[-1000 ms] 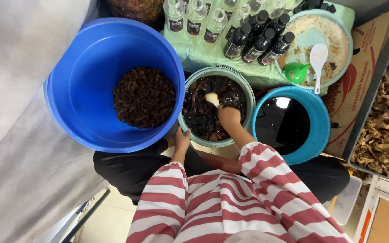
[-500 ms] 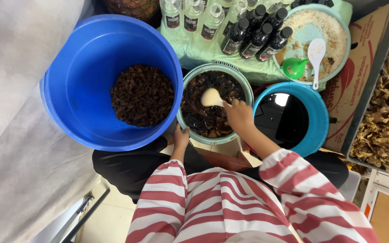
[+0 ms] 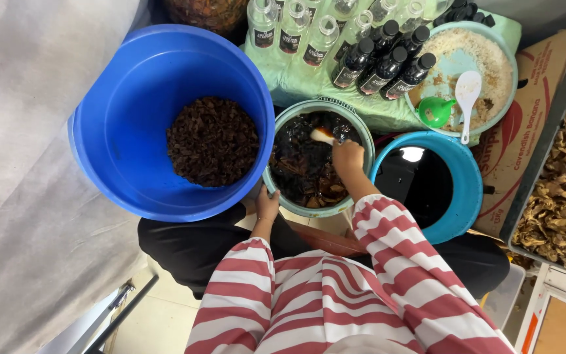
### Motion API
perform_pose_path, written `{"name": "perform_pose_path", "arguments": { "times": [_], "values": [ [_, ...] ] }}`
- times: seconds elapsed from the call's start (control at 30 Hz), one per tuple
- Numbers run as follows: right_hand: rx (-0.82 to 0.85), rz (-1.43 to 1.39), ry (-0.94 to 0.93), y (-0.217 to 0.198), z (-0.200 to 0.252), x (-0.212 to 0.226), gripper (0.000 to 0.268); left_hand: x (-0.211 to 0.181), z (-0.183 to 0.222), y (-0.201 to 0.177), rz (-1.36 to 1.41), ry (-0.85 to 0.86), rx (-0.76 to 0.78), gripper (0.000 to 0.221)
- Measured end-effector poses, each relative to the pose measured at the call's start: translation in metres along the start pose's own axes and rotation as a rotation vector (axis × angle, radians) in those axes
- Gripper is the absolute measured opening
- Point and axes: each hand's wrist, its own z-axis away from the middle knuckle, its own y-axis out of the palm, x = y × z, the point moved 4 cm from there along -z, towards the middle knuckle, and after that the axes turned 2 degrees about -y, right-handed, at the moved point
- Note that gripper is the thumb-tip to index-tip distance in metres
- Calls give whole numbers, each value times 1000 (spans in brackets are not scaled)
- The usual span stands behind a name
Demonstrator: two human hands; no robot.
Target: Stirring a dark liquid in a bucket using a spoon
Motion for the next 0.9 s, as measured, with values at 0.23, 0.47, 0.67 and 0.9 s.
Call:
{"name": "perform_pose_path", "arguments": {
  "times": [0.23,0.47,0.67,0.9],
  "values": [
    [400,-117,104,-10,39,-22,37,-8,2,-2,-17,27,-33,69],
    [580,-268,53,-129,74,-32,28,5,-3,3,-36,27,-48,69],
    [228,-27,-44,-149,115,-53,32,19,-11,5,-22,24,-63,71],
    [369,-37,-112,-46,166,-8,39,7,-4,4,-74,47,-91,69]
  ]
}}
